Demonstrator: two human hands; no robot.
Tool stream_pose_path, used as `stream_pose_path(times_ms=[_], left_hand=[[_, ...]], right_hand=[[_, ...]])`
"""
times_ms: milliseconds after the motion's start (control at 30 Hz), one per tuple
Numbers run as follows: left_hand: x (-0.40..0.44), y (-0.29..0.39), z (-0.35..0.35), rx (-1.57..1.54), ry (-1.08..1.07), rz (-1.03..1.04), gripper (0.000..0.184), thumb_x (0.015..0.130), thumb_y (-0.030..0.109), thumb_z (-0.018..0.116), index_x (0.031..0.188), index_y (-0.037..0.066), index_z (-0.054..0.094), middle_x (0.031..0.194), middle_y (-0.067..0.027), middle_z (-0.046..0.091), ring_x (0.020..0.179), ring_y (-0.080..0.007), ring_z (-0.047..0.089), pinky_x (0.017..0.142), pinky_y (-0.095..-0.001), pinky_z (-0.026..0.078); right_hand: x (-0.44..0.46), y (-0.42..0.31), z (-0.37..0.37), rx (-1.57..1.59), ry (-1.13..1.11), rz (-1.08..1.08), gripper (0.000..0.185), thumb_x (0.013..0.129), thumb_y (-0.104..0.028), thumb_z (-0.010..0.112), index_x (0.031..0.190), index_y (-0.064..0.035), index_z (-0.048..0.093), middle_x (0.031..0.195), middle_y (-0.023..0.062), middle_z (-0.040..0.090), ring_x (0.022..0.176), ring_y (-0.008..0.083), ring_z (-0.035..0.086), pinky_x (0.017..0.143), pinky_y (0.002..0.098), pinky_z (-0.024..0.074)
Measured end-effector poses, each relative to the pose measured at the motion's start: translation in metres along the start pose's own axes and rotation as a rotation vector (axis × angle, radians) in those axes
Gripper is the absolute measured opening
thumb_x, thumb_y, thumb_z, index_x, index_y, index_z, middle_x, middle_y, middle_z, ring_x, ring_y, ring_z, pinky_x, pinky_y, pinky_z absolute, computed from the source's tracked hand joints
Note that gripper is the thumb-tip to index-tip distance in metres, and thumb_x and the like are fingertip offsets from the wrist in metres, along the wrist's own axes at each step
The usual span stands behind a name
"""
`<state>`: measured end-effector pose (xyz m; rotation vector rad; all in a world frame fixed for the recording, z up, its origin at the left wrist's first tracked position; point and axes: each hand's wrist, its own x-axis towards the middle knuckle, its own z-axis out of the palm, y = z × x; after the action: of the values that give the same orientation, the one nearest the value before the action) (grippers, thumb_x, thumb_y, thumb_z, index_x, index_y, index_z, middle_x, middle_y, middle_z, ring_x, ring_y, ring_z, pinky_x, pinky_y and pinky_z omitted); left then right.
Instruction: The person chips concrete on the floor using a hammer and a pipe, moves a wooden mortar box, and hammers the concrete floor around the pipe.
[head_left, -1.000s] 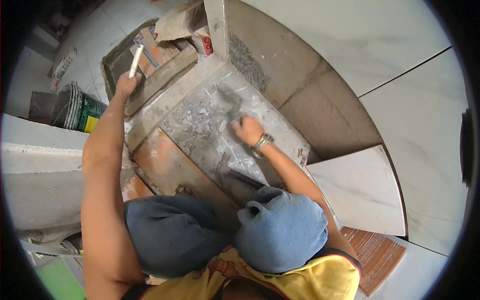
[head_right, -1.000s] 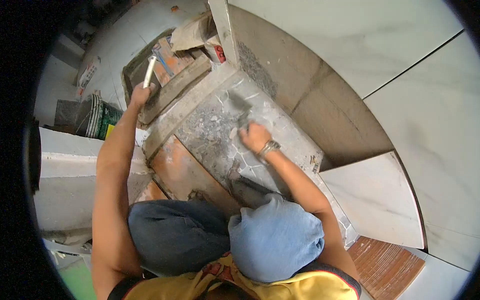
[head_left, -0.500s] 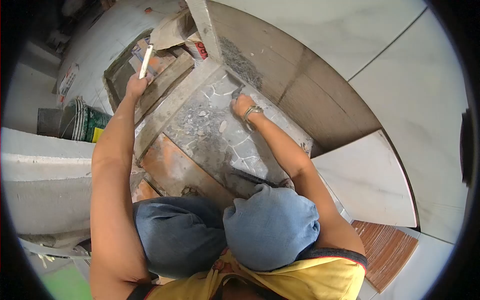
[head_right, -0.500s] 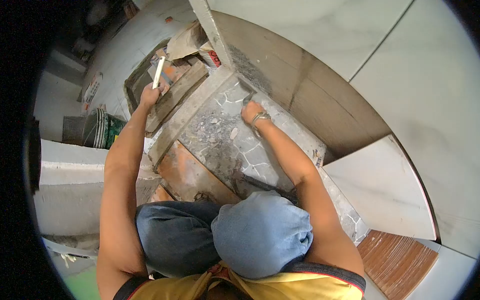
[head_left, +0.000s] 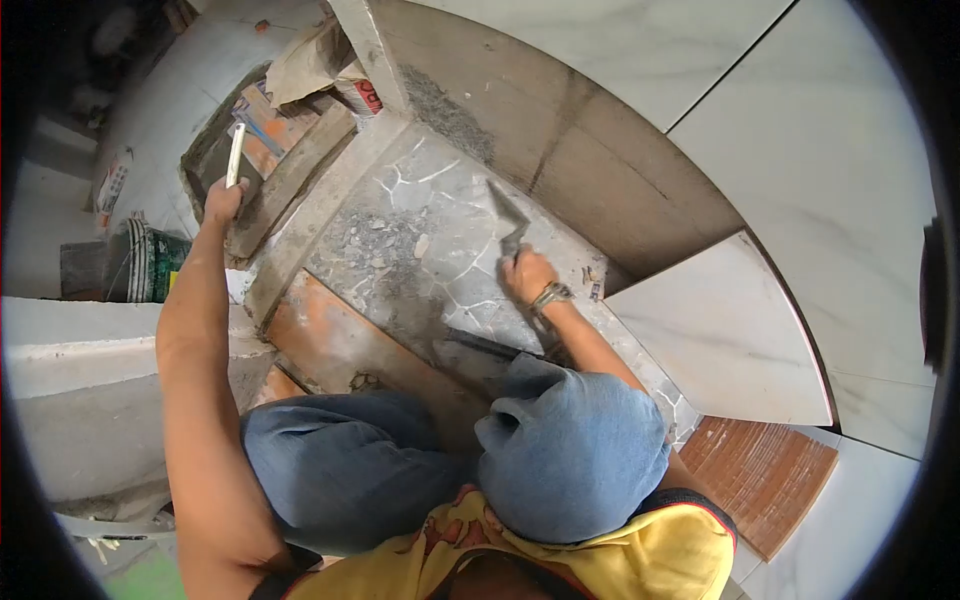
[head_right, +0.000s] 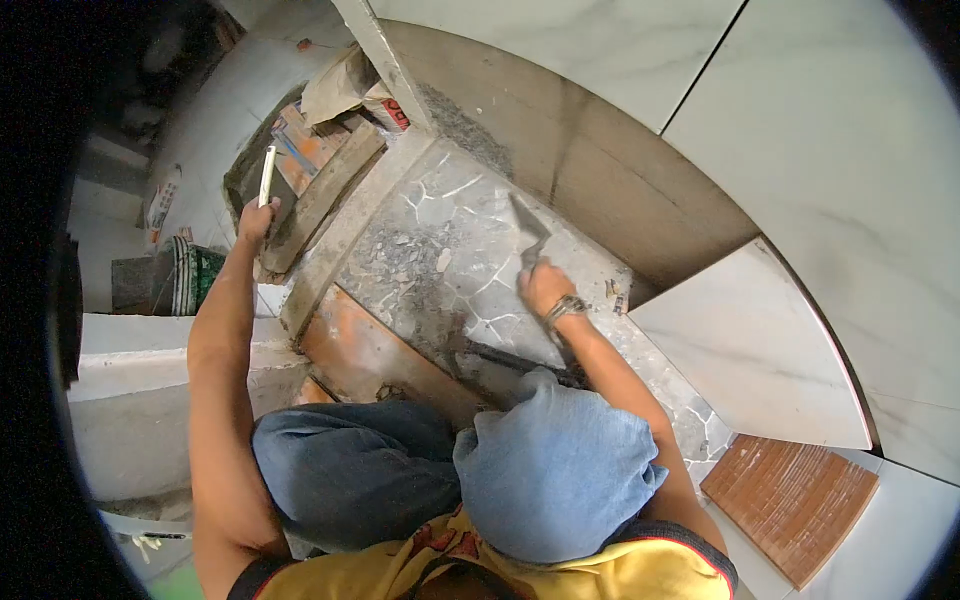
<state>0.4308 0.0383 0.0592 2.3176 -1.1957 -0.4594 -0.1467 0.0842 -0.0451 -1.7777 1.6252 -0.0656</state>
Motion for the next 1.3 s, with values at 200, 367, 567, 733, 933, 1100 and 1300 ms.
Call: stream_pose_path(times_ms=[200, 367, 567, 733, 933, 1100, 1300], left_hand=[[0.008, 0.016, 0.006, 0.068, -0.077, 0.097, 0.026, 0.087, 0.03, 0.066, 0.086, 0.005, 0.062, 0.069, -0.003, 0.056, 0.061, -0.0157, 0.052, 0.059, -0.0354, 0.042], [-0.005, 0.034, -0.003, 0.001, -0.077, -0.031, 0.024, 0.086, 0.03, 0.067, 0.085, 0.006, 0.062, 0.07, -0.0027, 0.057, 0.06, -0.0145, 0.052, 0.057, -0.0339, 0.041], [0.023, 0.034, 0.024, 0.054, -0.031, 0.015, 0.031, 0.085, 0.035, 0.068, 0.089, 0.004, 0.067, 0.072, -0.0071, 0.063, 0.061, -0.0188, 0.058, 0.061, -0.0363, 0.046], [0.029, 0.059, 0.025, 0.107, -0.154, 0.109, 0.037, 0.087, 0.037, 0.067, 0.1, 0.003, 0.067, 0.078, -0.0069, 0.064, 0.063, -0.0183, 0.059, 0.06, -0.0371, 0.047], [0.005, 0.008, -0.01, -0.026, -0.12, -0.007, 0.031, 0.09, 0.035, 0.065, 0.096, 0.005, 0.064, 0.074, 0.0003, 0.055, 0.063, -0.0135, 0.05, 0.056, -0.0328, 0.042], [0.008, -0.084, -0.02, -0.063, -0.124, -0.09, 0.027, 0.092, 0.034, 0.066, 0.085, 0.009, 0.06, 0.068, 0.0026, 0.05, 0.057, -0.0104, 0.046, 0.052, -0.0304, 0.038], [0.008, -0.062, -0.023, -0.051, -0.069, -0.1, 0.025, 0.094, 0.034, 0.066, 0.086, 0.012, 0.057, 0.058, 0.0063, 0.045, 0.045, -0.0064, 0.038, 0.042, -0.0277, 0.027]], right_hand=[[-0.032, -0.003, -0.003, -0.07, -0.13, -0.165, 0.053, 0.093, -0.042, 0.052, 0.123, 0.0029, 0.054, 0.102, 0.0302, 0.067, 0.097, 0.0447, 0.066, 0.088, 0.0532, 0.0521], [-0.009, 0.043, -0.007, -0.059, 0.077, 0.068, 0.053, 0.093, -0.039, 0.05, 0.119, 0.0067, 0.053, 0.099, 0.0332, 0.067, 0.092, 0.0459, 0.067, 0.086, 0.0539, 0.0523], [-0.001, -0.013, 0.03, 0.016, -0.092, -0.068, 0.047, 0.094, -0.035, 0.049, 0.116, 0.0053, 0.059, 0.102, 0.0317, 0.067, 0.097, 0.0457, 0.066, 0.09, 0.0522, 0.0513], [-0.037, -0.056, 0.0, -0.025, -0.231, -0.191, 0.049, 0.094, -0.04, 0.05, 0.12, 0.0016, 0.056, 0.105, 0.032, 0.066, 0.098, 0.0449, 0.066, 0.088, 0.0514, 0.0522], [-0.067, 0.061, -0.026, -0.066, 0.207, -0.119, 0.041, 0.092, -0.036, 0.055, 0.108, 0.0017, 0.059, 0.1, 0.0279, 0.067, 0.093, 0.0446, 0.066, 0.082, 0.0523, 0.0515], [-0.125, 0.098, -0.033, -0.143, -0.045, 0.223, 0.044, 0.094, -0.039, 0.056, 0.111, 0.0012, 0.059, 0.101, 0.0295, 0.067, 0.098, 0.0446, 0.065, 0.085, 0.0499, 0.0522], [-0.169, 0.102, -0.05, -0.029, -0.103, -0.015, 0.04, 0.091, -0.034, 0.063, 0.118, -0.0042, 0.061, 0.102, 0.0274, 0.068, 0.096, 0.0444, 0.065, 0.083, 0.0489, 0.0528]])
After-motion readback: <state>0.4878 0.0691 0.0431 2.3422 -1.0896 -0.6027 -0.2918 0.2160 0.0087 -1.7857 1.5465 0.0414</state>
